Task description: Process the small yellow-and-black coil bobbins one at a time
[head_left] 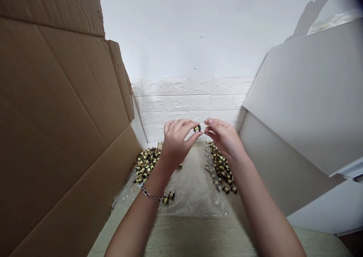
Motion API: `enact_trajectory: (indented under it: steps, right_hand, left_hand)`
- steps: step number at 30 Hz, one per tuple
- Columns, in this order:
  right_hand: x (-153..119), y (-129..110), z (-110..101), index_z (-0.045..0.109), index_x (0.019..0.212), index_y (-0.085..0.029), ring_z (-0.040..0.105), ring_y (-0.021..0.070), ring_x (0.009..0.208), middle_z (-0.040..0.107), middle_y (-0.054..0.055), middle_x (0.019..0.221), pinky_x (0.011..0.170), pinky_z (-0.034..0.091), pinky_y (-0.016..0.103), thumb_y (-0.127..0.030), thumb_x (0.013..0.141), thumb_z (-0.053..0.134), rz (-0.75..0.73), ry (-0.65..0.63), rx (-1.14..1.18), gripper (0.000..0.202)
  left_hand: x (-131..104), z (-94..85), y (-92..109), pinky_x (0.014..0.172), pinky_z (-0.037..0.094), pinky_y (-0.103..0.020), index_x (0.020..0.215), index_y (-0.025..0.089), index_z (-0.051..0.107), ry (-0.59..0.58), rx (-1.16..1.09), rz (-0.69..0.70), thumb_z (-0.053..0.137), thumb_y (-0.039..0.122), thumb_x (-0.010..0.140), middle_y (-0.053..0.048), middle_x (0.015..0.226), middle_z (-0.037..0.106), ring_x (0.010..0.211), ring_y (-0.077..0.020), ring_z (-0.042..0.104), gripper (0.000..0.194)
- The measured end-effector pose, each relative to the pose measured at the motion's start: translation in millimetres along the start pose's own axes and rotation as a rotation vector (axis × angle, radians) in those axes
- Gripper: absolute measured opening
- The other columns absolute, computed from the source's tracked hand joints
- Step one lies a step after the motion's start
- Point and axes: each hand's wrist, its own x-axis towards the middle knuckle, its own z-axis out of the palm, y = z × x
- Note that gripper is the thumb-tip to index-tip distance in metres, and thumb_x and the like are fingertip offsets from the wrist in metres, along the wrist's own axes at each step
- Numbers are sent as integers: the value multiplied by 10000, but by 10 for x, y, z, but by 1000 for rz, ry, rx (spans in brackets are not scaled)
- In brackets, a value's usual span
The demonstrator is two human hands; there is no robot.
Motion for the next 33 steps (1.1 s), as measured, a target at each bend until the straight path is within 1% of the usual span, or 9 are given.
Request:
enact_trajectory:
  steps: [5, 10, 13, 18, 23, 30, 33]
  right_hand:
    - [-18, -18, -30, 633, 680, -202, 463, 78, 664, 556, -19, 760, 683, 390, 230, -329, 675, 621, -114, 0, -120, 128]
    - [-24, -49, -54, 616, 685, -201, 489, 118, 733, 547, -5, 758, 725, 387, 270, -356, 699, 594, -261, 20, -344, 157]
    - [-53, -86, -37, 613, 667, -203, 499, 132, 799, 548, 4, 787, 749, 384, 277, -325, 719, 584, -380, 28, -459, 136]
    - [-125, -133, 18, 607, 664, -207, 504, 124, 778, 539, 7, 784, 708, 391, 260, -279, 744, 566, -506, 69, -597, 115]
    - [-134, -138, 35, 602, 676, -211, 508, 131, 780, 545, 9, 774, 715, 396, 267, -276, 757, 551, -549, 88, -631, 116]
    - [-102, -129, 13, 602, 672, -214, 511, 137, 791, 548, 11, 781, 715, 398, 272, -303, 754, 550, -534, 96, -643, 132]
    - [-100, -125, 19, 615, 772, -225, 515, 148, 830, 572, 20, 851, 733, 398, 281, -340, 751, 546, -492, 110, -625, 135]
  left_hand:
    - [-6, 3, -10, 793, 329, -297, 869, 224, 581, -7, 19, -13, 551, 350, 748, -1, 841, 616, 803, -128, 547, 178]
    - [-17, 16, -12, 807, 312, -312, 869, 227, 585, -15, 60, -9, 553, 342, 746, -5, 830, 611, 798, -134, 543, 171]
    - [-27, 28, -13, 823, 298, -325, 860, 230, 588, -11, 98, -26, 562, 337, 739, -3, 826, 608, 800, -138, 541, 163]
    - [-35, 43, -24, 847, 284, -344, 863, 233, 592, -3, 121, -74, 564, 346, 735, -4, 842, 609, 827, -149, 536, 173]
    - [-33, 48, -19, 828, 301, -337, 861, 227, 595, 22, 109, -77, 565, 350, 731, -10, 838, 611, 825, -152, 532, 181]
    - [-42, 53, -5, 825, 305, -340, 860, 224, 592, 24, 107, -69, 566, 343, 731, -15, 837, 612, 826, -157, 532, 177]
    - [-40, 50, -10, 821, 307, -340, 859, 223, 591, 32, 106, -65, 561, 345, 734, -18, 839, 615, 828, -158, 533, 177]
